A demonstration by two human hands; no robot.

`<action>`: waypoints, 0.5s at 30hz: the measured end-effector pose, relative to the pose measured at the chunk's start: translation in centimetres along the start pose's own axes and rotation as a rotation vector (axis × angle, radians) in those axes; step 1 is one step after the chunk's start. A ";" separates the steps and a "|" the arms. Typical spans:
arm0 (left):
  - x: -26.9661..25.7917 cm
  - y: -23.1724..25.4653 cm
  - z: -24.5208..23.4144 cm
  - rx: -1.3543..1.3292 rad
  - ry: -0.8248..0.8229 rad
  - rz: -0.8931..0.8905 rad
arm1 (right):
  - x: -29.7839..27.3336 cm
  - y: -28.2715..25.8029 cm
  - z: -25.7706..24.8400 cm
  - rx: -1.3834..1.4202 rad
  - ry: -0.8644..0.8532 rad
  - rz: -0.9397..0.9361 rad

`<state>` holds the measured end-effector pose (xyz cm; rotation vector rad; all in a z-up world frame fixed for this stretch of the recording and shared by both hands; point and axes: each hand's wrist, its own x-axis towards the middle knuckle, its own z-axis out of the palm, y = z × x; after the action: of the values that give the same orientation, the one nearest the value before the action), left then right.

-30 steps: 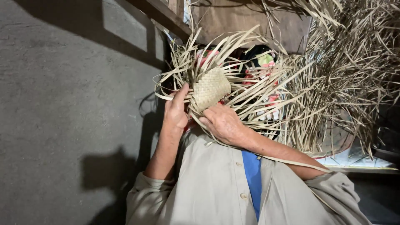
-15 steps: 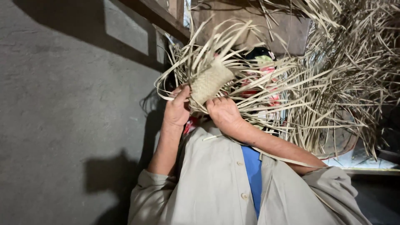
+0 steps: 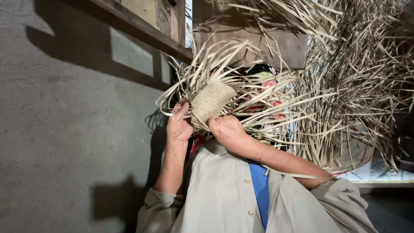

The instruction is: Weaving dried leaf strands together to create a patterned object, likely a mat or basket

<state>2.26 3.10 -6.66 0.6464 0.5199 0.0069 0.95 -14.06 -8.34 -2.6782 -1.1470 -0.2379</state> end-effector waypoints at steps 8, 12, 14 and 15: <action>0.0 0.0 0.0 -0.021 -0.015 0.024 | 0.0 0.0 -0.4 0.018 -0.027 -0.003; 0.1 0.0 -0.2 -0.025 -0.031 0.019 | 0.1 -0.1 -0.5 0.013 -0.030 -0.005; 0.4 -0.2 -0.9 -0.037 -0.024 0.011 | 0.1 -0.1 -0.6 0.007 -0.029 0.000; 0.4 -0.2 -0.9 -0.038 -0.023 0.011 | 0.1 -0.1 -0.5 0.007 -0.030 -0.001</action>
<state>2.15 3.52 -7.56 0.6117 0.4927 0.0199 0.87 -14.09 -7.82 -2.6839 -1.1562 -0.1944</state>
